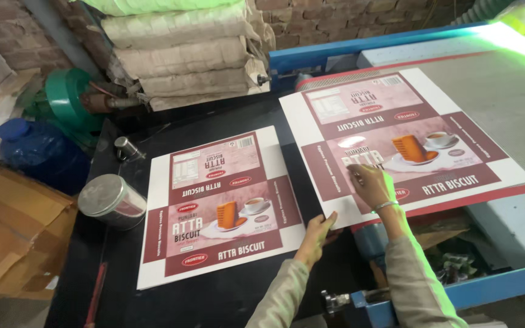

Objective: The person repeatedly picks up printed sheets from a conveyor belt and stacks them on a table. The sheets feature packaging artwork for Atta Biscuit. The person aligns each sheet before placing it on the growing stack.

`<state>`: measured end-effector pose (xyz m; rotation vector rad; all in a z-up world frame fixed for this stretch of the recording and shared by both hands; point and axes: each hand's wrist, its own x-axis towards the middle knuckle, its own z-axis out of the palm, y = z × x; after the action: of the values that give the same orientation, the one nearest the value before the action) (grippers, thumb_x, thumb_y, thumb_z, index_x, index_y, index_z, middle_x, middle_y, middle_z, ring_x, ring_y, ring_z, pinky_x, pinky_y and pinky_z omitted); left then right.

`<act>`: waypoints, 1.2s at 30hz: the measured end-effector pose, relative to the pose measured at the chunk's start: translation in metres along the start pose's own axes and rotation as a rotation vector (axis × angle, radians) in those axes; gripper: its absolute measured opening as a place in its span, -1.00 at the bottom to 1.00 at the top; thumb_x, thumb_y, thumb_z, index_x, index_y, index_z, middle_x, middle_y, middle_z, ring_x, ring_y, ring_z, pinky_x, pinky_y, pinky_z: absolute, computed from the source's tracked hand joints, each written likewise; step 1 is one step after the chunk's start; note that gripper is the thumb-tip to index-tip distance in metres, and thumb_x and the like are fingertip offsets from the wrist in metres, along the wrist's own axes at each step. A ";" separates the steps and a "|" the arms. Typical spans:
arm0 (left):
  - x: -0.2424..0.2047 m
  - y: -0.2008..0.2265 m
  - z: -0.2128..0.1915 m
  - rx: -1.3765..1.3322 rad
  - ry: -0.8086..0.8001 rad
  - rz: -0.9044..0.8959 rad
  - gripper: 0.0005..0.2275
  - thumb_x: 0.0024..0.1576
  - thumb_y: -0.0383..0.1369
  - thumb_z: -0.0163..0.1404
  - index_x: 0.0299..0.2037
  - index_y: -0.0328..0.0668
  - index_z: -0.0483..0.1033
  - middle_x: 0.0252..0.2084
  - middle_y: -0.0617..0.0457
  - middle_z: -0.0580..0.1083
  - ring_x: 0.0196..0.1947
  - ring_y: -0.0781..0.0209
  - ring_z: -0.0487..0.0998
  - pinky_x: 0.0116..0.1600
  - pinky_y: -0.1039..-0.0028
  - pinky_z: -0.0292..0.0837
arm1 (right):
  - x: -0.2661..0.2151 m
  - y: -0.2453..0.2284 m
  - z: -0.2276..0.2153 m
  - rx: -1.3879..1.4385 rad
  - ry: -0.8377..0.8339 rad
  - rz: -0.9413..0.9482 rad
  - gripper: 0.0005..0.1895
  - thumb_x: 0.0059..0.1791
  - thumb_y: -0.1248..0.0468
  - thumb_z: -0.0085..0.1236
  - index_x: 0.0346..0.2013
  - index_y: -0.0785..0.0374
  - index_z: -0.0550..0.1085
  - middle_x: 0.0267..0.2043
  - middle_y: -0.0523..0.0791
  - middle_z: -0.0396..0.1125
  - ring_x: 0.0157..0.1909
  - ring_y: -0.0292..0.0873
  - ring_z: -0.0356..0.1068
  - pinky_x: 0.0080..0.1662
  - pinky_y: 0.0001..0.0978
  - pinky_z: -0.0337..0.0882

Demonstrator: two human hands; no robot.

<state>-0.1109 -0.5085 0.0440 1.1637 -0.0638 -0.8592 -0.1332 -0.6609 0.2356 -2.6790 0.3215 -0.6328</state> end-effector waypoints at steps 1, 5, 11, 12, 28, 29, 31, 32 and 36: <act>0.009 -0.004 -0.003 -0.029 0.020 0.008 -0.66 0.19 -0.12 0.10 -0.05 -0.25 0.50 -0.16 0.07 0.54 -0.17 0.21 0.60 -0.05 0.32 0.56 | -0.005 -0.008 0.001 0.064 -0.049 -0.037 -0.67 -0.03 0.15 0.22 0.03 0.04 0.53 -0.11 -0.06 0.49 -0.15 -0.04 0.53 -0.13 -0.19 0.49; 0.041 -0.003 -0.054 -0.073 0.267 0.276 -0.78 0.15 -0.34 0.09 -0.04 -0.25 0.58 -0.19 0.02 0.59 -0.22 0.15 0.61 -0.15 0.35 0.58 | -0.021 -0.055 0.017 0.087 -0.182 -0.254 -0.07 -0.26 -0.04 0.42 0.30 0.17 0.26 0.27 0.11 0.26 0.23 0.13 0.29 0.13 -0.03 0.32; -0.051 0.076 -0.305 -0.112 0.362 0.440 -0.71 0.22 -0.35 0.02 0.09 -0.34 0.49 -0.06 -0.09 0.56 -0.14 0.09 0.63 -0.08 0.27 0.61 | -0.055 -0.071 0.070 -0.606 -0.279 -0.440 -0.14 -0.14 0.16 0.21 0.43 0.08 0.13 0.47 0.13 0.05 0.42 0.23 0.15 0.28 0.07 0.21; -0.084 0.086 -0.343 -0.075 0.365 0.452 -0.70 0.23 -0.36 0.01 0.11 -0.36 0.48 -0.04 -0.10 0.56 -0.13 0.08 0.63 -0.07 0.25 0.62 | -0.057 -0.064 0.082 -0.709 -0.249 -0.450 -0.25 -0.06 0.23 0.12 0.41 0.12 0.13 0.47 0.13 0.07 0.41 0.23 0.17 0.29 0.05 0.24; -0.209 0.044 -0.465 0.889 1.063 0.331 -0.61 0.07 -0.37 0.19 0.11 -0.26 0.49 -0.01 -0.24 0.58 0.01 -0.23 0.60 0.08 0.21 0.49 | -0.117 -0.055 0.252 -0.360 -0.816 -0.740 -0.09 -0.19 0.37 0.14 0.45 0.12 0.08 0.50 0.17 -0.11 0.48 0.28 -0.12 0.31 0.16 0.05; -0.213 0.043 -0.467 0.876 1.060 0.251 -0.58 0.08 -0.38 0.19 0.16 -0.24 0.46 0.02 -0.26 0.57 0.04 -0.24 0.59 0.10 0.20 0.48 | -0.113 -0.054 0.250 -0.322 -0.865 -0.707 -0.04 -0.24 0.39 0.16 0.45 0.11 0.09 0.51 0.16 -0.12 0.50 0.27 -0.13 0.34 0.11 0.04; -0.217 0.047 -0.471 0.955 0.999 0.167 -0.45 -0.01 -0.39 0.26 0.22 -0.18 0.38 0.07 -0.26 0.52 0.13 -0.26 0.52 0.18 0.19 0.44 | -0.103 -0.052 0.248 -0.294 -0.908 -0.551 -0.03 -0.25 0.37 0.20 0.45 0.11 0.10 0.51 0.16 -0.12 0.51 0.24 -0.09 0.39 0.02 0.07; -0.221 0.048 -0.474 1.038 0.944 0.123 -0.39 -0.02 -0.39 0.28 0.26 -0.14 0.32 0.13 -0.25 0.44 0.17 -0.26 0.45 0.20 0.16 0.41 | -0.097 -0.048 0.246 -0.303 -0.902 -0.431 -0.07 -0.21 0.32 0.22 0.44 0.13 0.10 0.51 0.18 -0.11 0.49 0.24 -0.04 0.40 -0.02 0.10; -0.237 0.054 -0.484 1.379 0.761 -0.389 -0.15 -0.07 -0.39 0.38 0.41 0.01 0.07 0.37 -0.22 0.10 0.33 -0.26 0.19 0.28 0.01 0.26 | -0.069 -0.027 0.243 -0.322 -0.738 0.187 -0.09 -0.15 0.14 0.27 0.44 0.10 0.08 0.43 0.12 0.05 0.44 0.16 0.14 0.35 -0.05 0.25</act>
<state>-0.0204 0.0204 -0.0320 2.8106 0.2473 -0.5866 -0.0765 -0.5435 0.0181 -2.8963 0.4782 0.5075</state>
